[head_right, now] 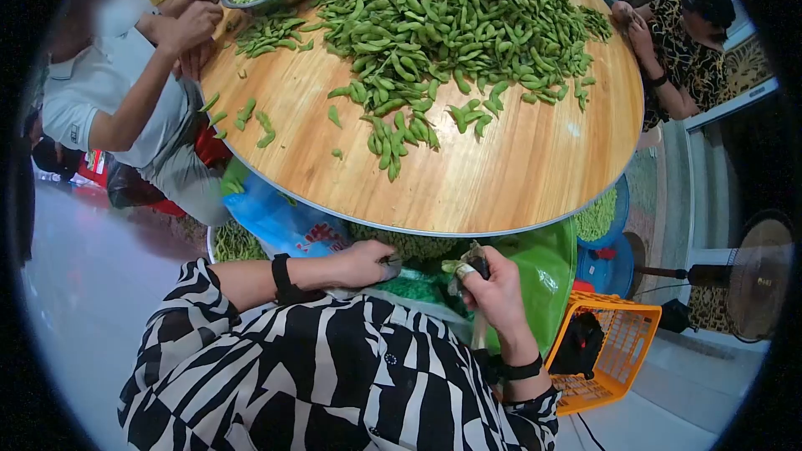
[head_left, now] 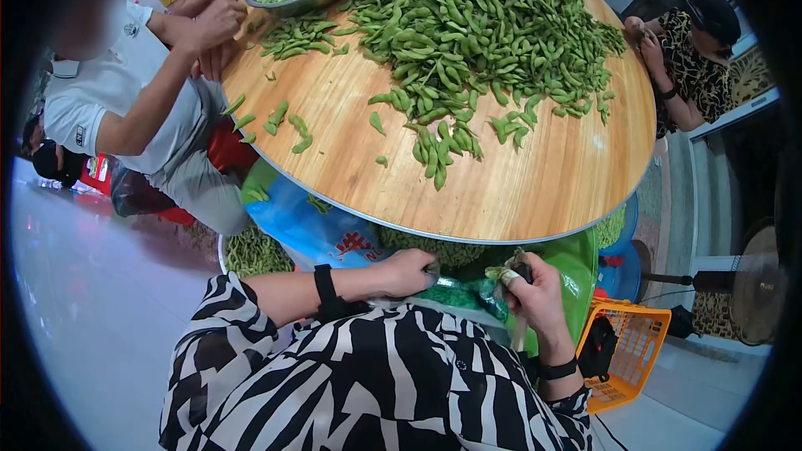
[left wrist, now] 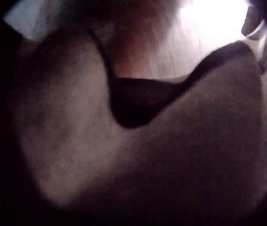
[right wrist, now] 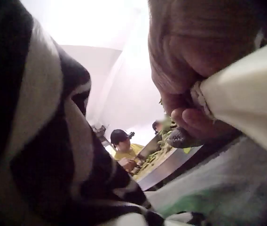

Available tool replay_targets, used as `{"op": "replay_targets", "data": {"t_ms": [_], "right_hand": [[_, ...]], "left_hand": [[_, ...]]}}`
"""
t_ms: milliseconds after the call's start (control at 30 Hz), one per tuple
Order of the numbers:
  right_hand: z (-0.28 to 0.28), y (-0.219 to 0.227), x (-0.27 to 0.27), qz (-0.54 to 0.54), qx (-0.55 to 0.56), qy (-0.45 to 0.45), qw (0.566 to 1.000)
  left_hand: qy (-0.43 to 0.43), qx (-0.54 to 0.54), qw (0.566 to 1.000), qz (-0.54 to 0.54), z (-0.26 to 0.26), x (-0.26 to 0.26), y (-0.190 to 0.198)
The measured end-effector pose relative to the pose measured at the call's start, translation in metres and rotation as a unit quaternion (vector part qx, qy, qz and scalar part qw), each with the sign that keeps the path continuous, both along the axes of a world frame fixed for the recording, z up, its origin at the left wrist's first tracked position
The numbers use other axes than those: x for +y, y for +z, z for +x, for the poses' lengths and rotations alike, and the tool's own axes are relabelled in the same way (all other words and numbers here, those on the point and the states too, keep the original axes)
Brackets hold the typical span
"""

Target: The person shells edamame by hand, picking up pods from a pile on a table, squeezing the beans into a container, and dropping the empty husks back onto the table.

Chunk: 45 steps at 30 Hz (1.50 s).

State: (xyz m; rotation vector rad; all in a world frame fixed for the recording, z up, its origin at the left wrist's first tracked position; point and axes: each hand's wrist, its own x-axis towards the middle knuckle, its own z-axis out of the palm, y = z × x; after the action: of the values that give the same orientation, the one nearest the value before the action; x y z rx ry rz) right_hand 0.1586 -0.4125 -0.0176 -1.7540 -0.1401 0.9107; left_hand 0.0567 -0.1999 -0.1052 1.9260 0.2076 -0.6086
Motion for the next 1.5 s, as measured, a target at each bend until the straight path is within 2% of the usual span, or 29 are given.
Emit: {"op": "replay_targets", "data": {"t_ms": [67,133,200,233,267,300,333,400,433,500,533,600,667,800,833,867,933,1000,1067,1100,1167,1200,1233,1267,1300,1367,1400,1467,1500], "right_hand": [[0.001,-0.003,0.001,0.01,-0.007,0.013,1.0],[0.007,0.007,0.013,0.121,0.204,-0.011,0.971],[0.013,0.012,0.014,0.142,0.215,-0.023,0.966],[0.018,0.022,0.014,0.201,0.21,-0.047,0.956],[0.024,0.032,0.013,0.257,0.205,-0.07,0.942],[0.033,0.041,0.01,0.296,0.201,-0.086,0.93],[0.042,0.051,0.007,0.334,0.199,-0.103,0.915],[0.054,0.075,0.009,0.407,0.134,-0.095,0.898],[0.059,0.084,0.011,0.357,0.022,-0.071,0.931],[0.063,0.087,0.02,0.264,-0.168,-0.044,0.949],[0.061,0.082,0.025,0.265,-0.163,-0.041,0.949],[0.054,0.064,0.038,0.15,-0.238,0.024,0.959],[0.041,0.041,0.045,0.091,-0.25,0.07,0.961],[0.019,-0.006,0.06,0.121,-0.397,0.177,0.892],[0.013,0.004,0.064,0.071,-0.433,0.244,0.865],[0.007,-0.001,0.068,0.087,-0.425,0.256,0.864],[0.0,-0.01,0.071,0.121,-0.423,0.256,0.861],[-0.005,-0.017,0.071,0.136,-0.391,0.251,0.875],[-0.005,-0.019,0.069,0.144,-0.364,0.237,0.889],[-0.005,-0.018,0.066,0.135,-0.347,0.252,0.893],[-0.005,-0.015,0.063,0.116,-0.311,0.27,0.904],[-0.005,-0.017,0.062,0.114,-0.311,0.269,0.904],[-0.005,-0.021,0.061,0.106,-0.291,0.283,0.908],[-0.005,-0.023,0.06,0.099,-0.27,0.296,0.911],[-0.006,-0.024,0.061,0.099,-0.272,0.294,0.911],[-0.005,-0.024,0.063,0.104,-0.291,0.303,0.902],[-0.004,-0.026,0.063,0.102,-0.292,0.3,0.903],[0.0,-0.029,0.067,0.1,-0.331,0.274,0.897],[0.001,-0.024,0.069,0.099,-0.342,0.265,0.896]], "left_hand": [[-0.029,0.016,0.999,0.008,0.005,0.008,0.005],[0.115,0.178,0.967,-0.139,0.013,0.015,0.009],[0.089,0.134,0.978,-0.134,0.01,0.021,0.012],[0.001,-0.021,0.999,-0.036,0.006,0.023,0.007],[-0.084,-0.176,0.979,0.064,0.004,0.025,0.003],[-0.166,-0.11,0.977,0.078,0.009,0.027,0.035],[-0.162,-0.107,0.978,0.078,0.007,0.025,0.036],[-0.312,-0.066,0.94,0.124,0.002,0.021,0.038],[-0.315,-0.037,0.941,0.119,0.002,0.018,0.041],[-0.279,-0.091,0.952,0.089,-0.002,0.017,0.036],[-0.246,-0.148,0.956,0.058,-0.003,0.017,0.034],[-0.224,-0.151,0.962,0.044,-0.006,0.017,0.032],[-0.214,-0.184,0.958,0.058,-0.011,0.02,0.03],[-0.122,-0.284,0.951,-0.002,-0.024,0.052,0.046],[-0.044,-0.261,0.964,-0.003,-0.03,0.066,0.052],[0.033,-0.238,0.971,-0.005,-0.035,0.082,0.057],[0.079,-0.299,0.946,0.098,-0.05,0.125,0.026],[0.057,-0.345,0.876,0.334,-0.072,0.174,-0.002],[0.096,-0.348,0.842,0.401,-0.094,0.196,0.001],[0.091,-0.348,0.845,0.396,-0.104,0.204,-0.011],[0.24,-0.336,0.806,0.425,-0.128,0.215,-0.042],[0.24,-0.336,0.806,0.423,-0.137,0.217,-0.044],[0.237,-0.131,0.892,0.362,-0.145,0.216,-0.045],[0.221,0.081,0.93,0.284,-0.154,0.216,-0.045],[0.219,0.08,0.93,0.284,-0.159,0.219,-0.043],[0.086,0.175,0.925,0.325,-0.159,0.227,-0.04],[0.083,0.173,0.926,0.325,-0.153,0.226,-0.03],[0.099,0.058,0.81,0.576,-0.134,0.216,0.011],[0.113,0.004,0.863,0.493,-0.118,0.206,0.038]]}}
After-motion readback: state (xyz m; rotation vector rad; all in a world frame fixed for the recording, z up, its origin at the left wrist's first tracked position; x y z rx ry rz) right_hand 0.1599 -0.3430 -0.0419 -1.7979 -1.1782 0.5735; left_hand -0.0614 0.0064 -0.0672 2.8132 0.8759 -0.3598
